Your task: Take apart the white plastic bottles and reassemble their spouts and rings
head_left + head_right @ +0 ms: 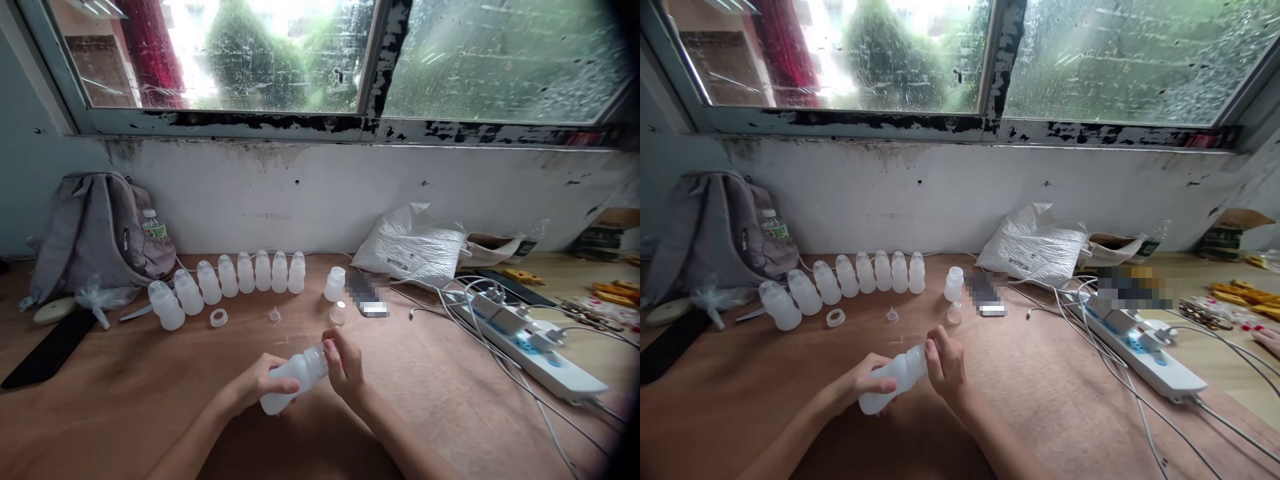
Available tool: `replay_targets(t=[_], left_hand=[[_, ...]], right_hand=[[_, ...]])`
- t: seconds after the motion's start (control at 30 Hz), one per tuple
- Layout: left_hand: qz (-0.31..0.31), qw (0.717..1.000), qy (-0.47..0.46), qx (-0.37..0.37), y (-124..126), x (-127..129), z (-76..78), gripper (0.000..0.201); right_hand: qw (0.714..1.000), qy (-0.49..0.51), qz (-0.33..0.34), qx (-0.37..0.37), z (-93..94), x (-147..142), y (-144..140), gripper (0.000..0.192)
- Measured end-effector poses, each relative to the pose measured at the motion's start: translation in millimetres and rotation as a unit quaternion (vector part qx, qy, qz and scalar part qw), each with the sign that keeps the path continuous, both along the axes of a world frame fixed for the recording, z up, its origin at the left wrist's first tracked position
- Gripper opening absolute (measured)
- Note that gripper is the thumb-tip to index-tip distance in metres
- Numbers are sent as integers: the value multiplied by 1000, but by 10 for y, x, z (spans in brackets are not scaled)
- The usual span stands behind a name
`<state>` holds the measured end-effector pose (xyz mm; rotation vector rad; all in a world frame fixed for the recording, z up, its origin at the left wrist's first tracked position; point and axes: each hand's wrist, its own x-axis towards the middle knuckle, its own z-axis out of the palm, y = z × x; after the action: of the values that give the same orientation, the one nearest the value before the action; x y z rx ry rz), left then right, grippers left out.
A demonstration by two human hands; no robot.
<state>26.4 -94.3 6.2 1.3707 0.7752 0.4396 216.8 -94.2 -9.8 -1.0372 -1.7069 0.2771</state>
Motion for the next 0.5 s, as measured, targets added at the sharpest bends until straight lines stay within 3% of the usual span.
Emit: replay_targets(t=[0.1,0.27,0.4,0.5], left_hand=[[-53,989,-43,-129,41,-61,-52,39],[-116,964,-80,-225,104,-190,-158,50],[-136,956,-74,-248,161,-304,-224,55],[-120,963,-73,-231,198,-368,-255,53]], right_hand=[[1000,17,5,-11,-35,-53,-14,16],[999,40,4,-19,-115,-94,-27,16],[982,126,-135,-33,-147,42,142,18],[981,74,-178,-10,-185,207,351,31]])
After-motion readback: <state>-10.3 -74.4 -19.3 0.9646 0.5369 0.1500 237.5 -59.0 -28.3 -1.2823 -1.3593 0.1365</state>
